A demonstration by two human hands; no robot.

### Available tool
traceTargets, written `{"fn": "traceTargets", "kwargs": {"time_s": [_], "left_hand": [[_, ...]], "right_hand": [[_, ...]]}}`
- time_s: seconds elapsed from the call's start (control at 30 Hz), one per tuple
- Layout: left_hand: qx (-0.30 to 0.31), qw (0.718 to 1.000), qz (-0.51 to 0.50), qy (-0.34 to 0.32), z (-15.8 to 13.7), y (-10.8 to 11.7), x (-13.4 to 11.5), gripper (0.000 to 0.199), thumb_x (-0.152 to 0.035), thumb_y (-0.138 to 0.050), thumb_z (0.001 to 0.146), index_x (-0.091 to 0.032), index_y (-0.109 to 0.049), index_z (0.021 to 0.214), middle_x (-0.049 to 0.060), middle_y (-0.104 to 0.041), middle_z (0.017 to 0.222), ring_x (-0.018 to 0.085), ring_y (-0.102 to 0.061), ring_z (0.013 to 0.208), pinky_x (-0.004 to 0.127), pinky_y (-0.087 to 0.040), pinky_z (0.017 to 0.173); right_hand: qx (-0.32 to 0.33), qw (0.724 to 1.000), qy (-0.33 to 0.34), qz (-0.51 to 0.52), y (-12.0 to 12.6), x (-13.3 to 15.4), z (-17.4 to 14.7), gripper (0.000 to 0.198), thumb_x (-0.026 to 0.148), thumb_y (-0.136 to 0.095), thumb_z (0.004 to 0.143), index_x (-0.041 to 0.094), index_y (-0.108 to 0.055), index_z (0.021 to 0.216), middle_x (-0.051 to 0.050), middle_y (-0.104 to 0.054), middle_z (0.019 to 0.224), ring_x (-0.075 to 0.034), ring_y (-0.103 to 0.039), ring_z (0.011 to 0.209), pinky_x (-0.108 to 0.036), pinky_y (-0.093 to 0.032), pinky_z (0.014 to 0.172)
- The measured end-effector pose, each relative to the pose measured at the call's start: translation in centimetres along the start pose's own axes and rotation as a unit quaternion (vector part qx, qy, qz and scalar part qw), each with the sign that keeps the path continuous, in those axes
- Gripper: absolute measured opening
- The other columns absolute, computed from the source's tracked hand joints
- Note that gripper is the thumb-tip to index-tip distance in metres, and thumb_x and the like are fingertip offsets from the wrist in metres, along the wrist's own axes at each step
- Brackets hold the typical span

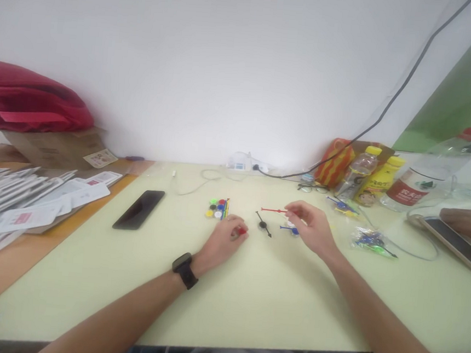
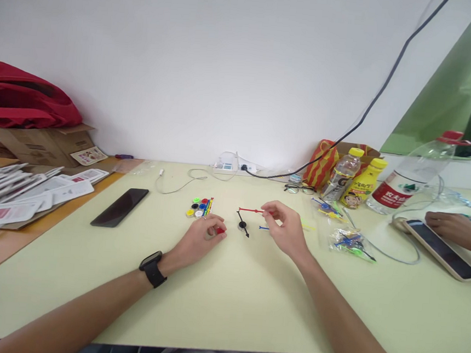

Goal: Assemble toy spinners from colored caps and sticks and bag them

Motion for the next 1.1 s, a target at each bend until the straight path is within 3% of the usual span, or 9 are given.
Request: {"fn": "traceTargets", "kwargs": {"time_s": [0.1, 0.23, 0.5, 0.67, 0.87, 1.1], "left_hand": [[-0.009, 1.0, 0.005, 0.004, 0.0, 0.0, 0.3, 0.011, -0.03, -0.062, 0.09, -0.021, -0.068, 0.093, 0.005, -0.07, 0.093, 0.02, -0.063, 0.081, 0.036, -0.054, 0.077], [-0.014, 1.0, -0.01, 0.016, 0.0, 0.0, 0.3, 0.015, -0.031, -0.066, 0.088, -0.022, -0.069, 0.1, 0.003, -0.071, 0.091, 0.02, -0.064, 0.081, 0.035, -0.053, 0.075], [-0.04, 0.994, -0.086, 0.062, 0.2, -0.1, 0.1, 0.028, -0.037, -0.073, 0.086, -0.018, -0.069, 0.106, 0.008, -0.073, 0.102, 0.021, -0.07, 0.084, 0.035, -0.057, 0.074], [-0.024, 0.991, -0.115, 0.065, 0.3, -0.3, 0.4, 0.027, -0.037, -0.075, 0.085, -0.017, -0.071, 0.102, 0.007, -0.074, 0.089, 0.021, -0.071, 0.081, 0.035, -0.058, 0.075], [-0.028, 0.983, -0.165, 0.079, 0.2, -0.2, -0.1, 0.029, -0.039, -0.079, 0.082, -0.017, -0.071, 0.1, 0.005, -0.073, 0.086, 0.018, -0.07, 0.079, 0.031, -0.059, 0.074], [0.009, 0.962, -0.26, 0.08, -0.2, -0.4, -0.8, 0.043, -0.035, -0.086, 0.076, -0.015, -0.071, 0.111, 0.011, -0.076, 0.106, 0.025, -0.074, 0.098, 0.042, -0.06, 0.095]], "right_hand": [[0.071, 0.988, -0.049, 0.126, -1.7, 0.8, -0.7, 0.026, 0.046, -0.067, 0.09, 0.021, -0.069, 0.096, -0.006, -0.074, 0.086, -0.021, -0.071, 0.079, -0.037, -0.059, 0.076], [0.137, 0.967, -0.06, 0.205, -4.3, 1.6, -1.8, 0.029, 0.049, -0.069, 0.09, 0.022, -0.068, 0.1, -0.007, -0.074, 0.096, -0.022, -0.072, 0.09, -0.04, -0.058, 0.088], [0.143, 0.956, -0.08, 0.244, -7.1, 0.3, -1.9, 0.03, 0.05, -0.072, 0.087, 0.022, -0.068, 0.098, -0.007, -0.075, 0.095, -0.022, -0.072, 0.094, -0.039, -0.056, 0.091], [0.104, 0.96, -0.081, 0.246, -7.1, -0.7, -1.4, 0.03, 0.049, -0.075, 0.084, 0.021, -0.069, 0.093, -0.007, -0.075, 0.094, -0.023, -0.073, 0.093, -0.039, -0.055, 0.09], [0.047, 0.97, -0.109, 0.213, -5.2, -0.8, -0.5, 0.031, 0.048, -0.077, 0.081, 0.02, -0.07, 0.092, -0.007, -0.075, 0.093, -0.024, -0.071, 0.094, -0.038, -0.054, 0.089], [0.135, 0.961, -0.055, 0.236, -4.2, 0.8, -1.7, 0.022, 0.039, -0.072, 0.089, 0.021, -0.067, 0.101, -0.005, -0.072, 0.089, -0.017, -0.064, 0.072, -0.034, -0.054, 0.072]]}}
Point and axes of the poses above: each hand's wrist, its own z-axis towards the middle knuckle, its own y-axis out of the back of the hand, x = y × z, the point moved 1 cm from there along z, towards the middle knuckle
